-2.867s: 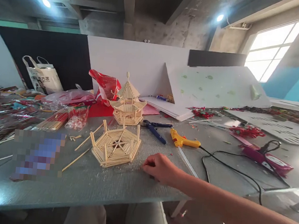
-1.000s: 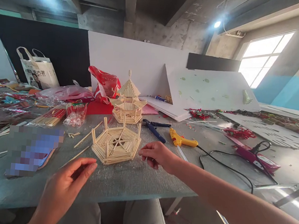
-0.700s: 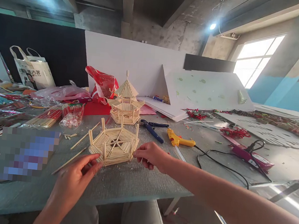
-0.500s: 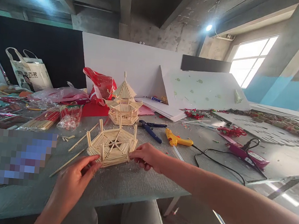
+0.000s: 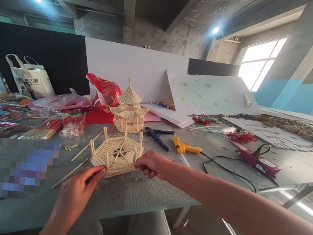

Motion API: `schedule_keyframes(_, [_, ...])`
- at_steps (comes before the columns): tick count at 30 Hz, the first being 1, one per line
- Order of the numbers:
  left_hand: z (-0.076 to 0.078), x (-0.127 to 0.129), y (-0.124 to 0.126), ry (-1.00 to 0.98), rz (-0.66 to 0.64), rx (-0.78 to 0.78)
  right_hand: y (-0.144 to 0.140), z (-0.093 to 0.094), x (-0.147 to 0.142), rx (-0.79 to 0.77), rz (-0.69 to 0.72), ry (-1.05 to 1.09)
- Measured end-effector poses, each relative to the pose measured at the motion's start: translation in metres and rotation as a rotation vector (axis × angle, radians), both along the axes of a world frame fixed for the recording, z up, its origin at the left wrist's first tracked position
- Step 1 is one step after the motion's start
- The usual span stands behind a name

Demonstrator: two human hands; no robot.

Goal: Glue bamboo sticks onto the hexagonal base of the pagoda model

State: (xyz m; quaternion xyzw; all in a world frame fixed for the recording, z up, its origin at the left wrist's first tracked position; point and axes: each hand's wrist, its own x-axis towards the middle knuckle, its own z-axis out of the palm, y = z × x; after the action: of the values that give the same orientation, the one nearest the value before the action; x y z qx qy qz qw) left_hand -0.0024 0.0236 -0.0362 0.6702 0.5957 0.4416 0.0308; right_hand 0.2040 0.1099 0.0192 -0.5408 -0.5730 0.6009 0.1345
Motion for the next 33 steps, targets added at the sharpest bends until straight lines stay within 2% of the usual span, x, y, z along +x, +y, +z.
schedule_keyframes(10, [-0.002, -0.001, 0.001, 0.039, 0.011, 0.030, -0.001, -0.001, 0.001, -0.024, -0.037, 0.084])
schedule_keyframes(15, [-0.004, 0.000, 0.002, 0.019, 0.015, -0.014, -0.004, -0.001, 0.000, -0.042, -0.080, 0.087])
schedule_keyframes(27, [-0.005, -0.001, 0.002, 0.016, -0.005, -0.033, -0.006, 0.001, 0.000, -0.052, -0.083, 0.116])
schedule_keyframes(33, [-0.010, -0.002, 0.002, 0.014, -0.012, 0.006, -0.006, -0.001, 0.005, -0.038, -0.079, 0.112])
